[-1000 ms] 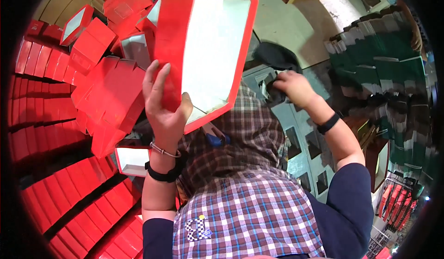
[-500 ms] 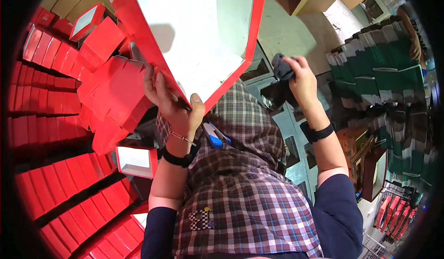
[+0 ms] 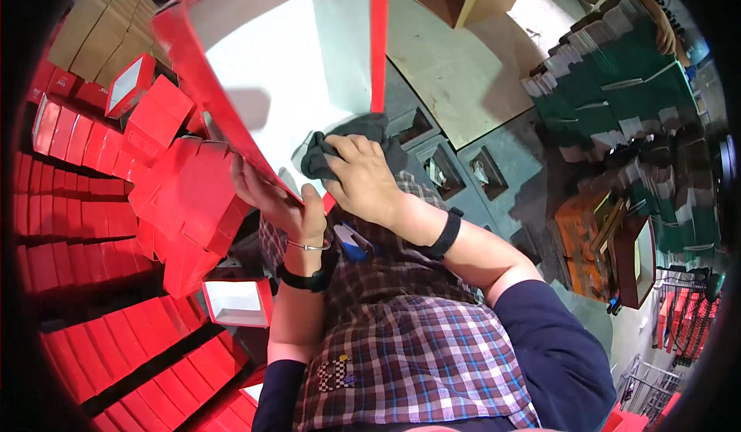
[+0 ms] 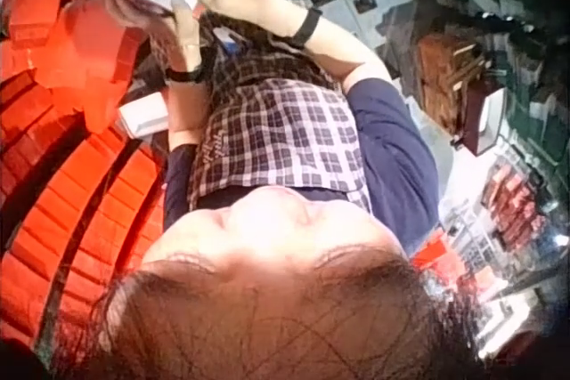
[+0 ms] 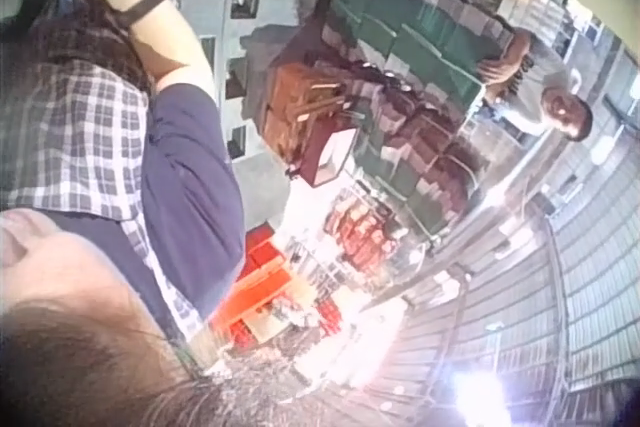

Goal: Cleaning red shoeboxes using a black cloth in a warehouse setting.

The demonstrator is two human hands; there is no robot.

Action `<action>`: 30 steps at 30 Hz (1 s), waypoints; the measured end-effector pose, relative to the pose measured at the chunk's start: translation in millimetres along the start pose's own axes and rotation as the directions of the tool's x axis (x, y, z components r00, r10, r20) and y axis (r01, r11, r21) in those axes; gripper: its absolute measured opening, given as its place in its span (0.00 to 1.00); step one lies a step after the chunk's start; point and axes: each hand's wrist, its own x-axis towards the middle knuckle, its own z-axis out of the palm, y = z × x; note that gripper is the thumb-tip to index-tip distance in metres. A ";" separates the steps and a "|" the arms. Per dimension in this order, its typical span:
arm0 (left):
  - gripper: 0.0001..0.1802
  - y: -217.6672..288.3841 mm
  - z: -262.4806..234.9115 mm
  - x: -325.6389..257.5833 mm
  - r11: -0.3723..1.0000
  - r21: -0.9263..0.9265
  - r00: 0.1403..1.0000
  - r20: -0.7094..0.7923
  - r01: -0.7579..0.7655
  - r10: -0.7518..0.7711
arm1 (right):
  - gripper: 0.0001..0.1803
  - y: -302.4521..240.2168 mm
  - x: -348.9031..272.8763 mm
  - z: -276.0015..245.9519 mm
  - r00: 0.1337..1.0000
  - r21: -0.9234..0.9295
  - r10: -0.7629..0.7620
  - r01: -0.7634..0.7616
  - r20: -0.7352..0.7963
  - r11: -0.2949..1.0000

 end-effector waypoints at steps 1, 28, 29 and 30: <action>0.49 4.0 -3.1 -2.8 1.000 -0.012 0.998 0.052 0.025 -0.025 | 0.21 12.2 -0.1 -3.0 0.999 0.027 -0.024 0.023 0.030 0.999; 0.44 -33.9 -2.5 2.8 0.981 0.000 0.981 -0.037 0.193 -0.192 | 0.20 8.6 25.4 -31.1 0.891 0.227 -0.321 0.257 0.320 0.939; 0.43 -39.2 -5.0 8.9 0.935 -0.179 0.938 -0.110 0.305 -0.327 | 0.21 22.8 24.8 -46.8 0.882 0.131 -0.237 0.200 0.407 0.971; 0.42 -45.3 -7.5 17.8 0.852 -0.360 0.874 -0.163 0.379 -0.458 | 0.21 41.1 26.4 -62.9 0.863 0.030 -0.152 0.158 0.481 0.987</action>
